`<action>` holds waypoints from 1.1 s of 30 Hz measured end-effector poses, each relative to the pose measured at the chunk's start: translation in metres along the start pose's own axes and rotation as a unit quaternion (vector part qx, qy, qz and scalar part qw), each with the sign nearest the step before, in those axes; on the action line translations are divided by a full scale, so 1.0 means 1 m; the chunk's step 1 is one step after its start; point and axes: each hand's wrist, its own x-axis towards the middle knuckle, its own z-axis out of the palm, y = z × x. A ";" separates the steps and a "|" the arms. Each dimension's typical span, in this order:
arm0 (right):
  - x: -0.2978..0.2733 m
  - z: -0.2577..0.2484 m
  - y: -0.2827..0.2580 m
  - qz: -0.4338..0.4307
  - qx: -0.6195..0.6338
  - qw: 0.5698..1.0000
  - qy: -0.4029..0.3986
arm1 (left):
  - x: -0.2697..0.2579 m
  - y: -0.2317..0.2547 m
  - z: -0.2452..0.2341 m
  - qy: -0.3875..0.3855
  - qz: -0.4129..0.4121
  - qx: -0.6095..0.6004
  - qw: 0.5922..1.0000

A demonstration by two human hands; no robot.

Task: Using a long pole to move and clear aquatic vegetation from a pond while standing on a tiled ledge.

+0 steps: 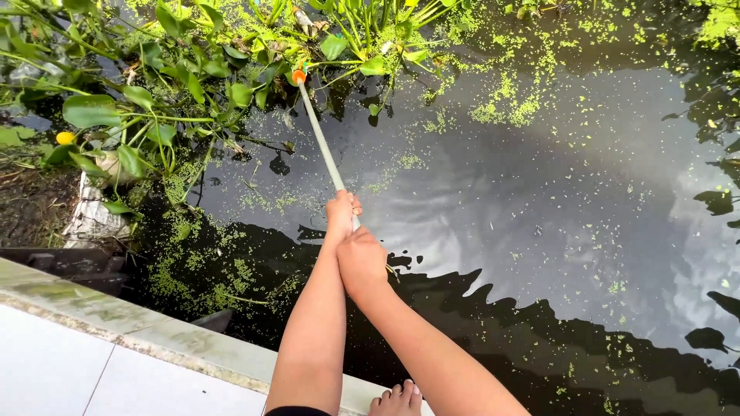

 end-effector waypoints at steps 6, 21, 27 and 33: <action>-0.006 -0.001 -0.010 0.012 0.035 0.999 0.012 | -0.005 0.002 -0.017 -0.007 -0.004 0.028 1.000; 0.016 -0.020 0.005 -0.029 0.060 0.998 0.019 | -0.006 0.028 -0.019 0.005 0.004 -0.013 1.000; 0.104 -0.113 0.128 -0.075 0.028 0.997 -0.007 | -0.018 0.080 0.063 -0.062 -0.008 -0.217 0.974; 0.103 -0.240 0.328 -0.070 -0.037 0.980 -0.182 | -0.216 0.139 0.168 -0.312 -0.092 -0.343 0.881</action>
